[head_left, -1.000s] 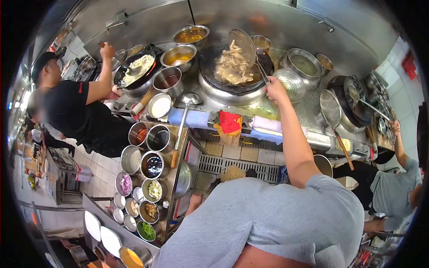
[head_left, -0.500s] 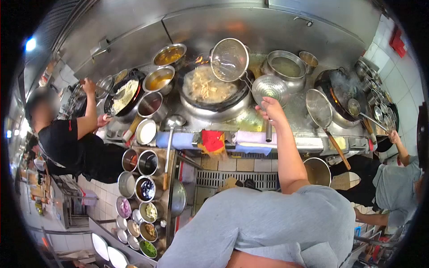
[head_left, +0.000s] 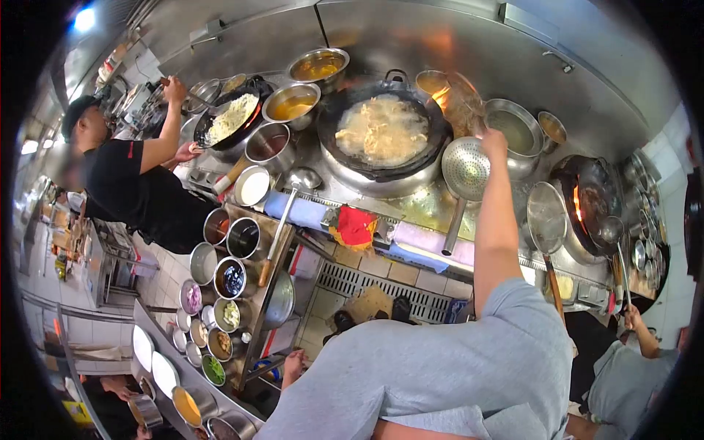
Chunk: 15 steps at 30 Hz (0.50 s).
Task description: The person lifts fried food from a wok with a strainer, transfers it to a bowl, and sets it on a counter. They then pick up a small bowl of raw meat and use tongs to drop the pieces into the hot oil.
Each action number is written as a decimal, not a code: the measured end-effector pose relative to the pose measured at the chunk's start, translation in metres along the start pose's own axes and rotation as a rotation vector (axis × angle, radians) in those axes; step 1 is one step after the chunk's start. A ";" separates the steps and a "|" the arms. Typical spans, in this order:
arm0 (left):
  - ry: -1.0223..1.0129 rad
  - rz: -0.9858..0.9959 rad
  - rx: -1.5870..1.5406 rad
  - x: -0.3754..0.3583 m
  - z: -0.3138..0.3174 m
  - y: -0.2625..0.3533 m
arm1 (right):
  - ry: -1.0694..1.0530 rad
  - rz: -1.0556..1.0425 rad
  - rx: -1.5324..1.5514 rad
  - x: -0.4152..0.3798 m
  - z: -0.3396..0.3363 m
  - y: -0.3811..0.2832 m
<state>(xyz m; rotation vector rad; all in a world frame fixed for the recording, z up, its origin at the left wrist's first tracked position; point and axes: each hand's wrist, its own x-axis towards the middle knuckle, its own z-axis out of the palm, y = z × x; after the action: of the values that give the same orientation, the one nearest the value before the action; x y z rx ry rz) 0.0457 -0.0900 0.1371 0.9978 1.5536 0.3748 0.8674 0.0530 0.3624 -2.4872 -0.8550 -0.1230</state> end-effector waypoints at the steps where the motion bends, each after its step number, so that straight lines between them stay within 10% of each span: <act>1: -0.009 -0.002 -0.003 0.006 0.004 0.001 | 0.094 -0.051 0.101 -0.023 -0.031 -0.008; 4: -0.122 -0.225 0.122 0.006 0.007 -0.014 | 0.242 -0.142 0.090 -0.079 -0.067 -0.001; 11: -0.431 0.695 0.528 0.111 0.026 -0.107 | -0.421 0.153 0.833 -0.090 -0.114 -0.056; 15: -0.265 -0.066 0.144 0.115 0.010 -0.010 | -0.354 0.008 0.396 -0.082 -0.102 -0.088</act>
<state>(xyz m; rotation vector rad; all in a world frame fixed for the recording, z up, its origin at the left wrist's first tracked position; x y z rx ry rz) 0.0583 -0.0115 0.0530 1.0586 1.3826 0.0799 0.7574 0.0175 0.4690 -2.1640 -0.9061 0.4590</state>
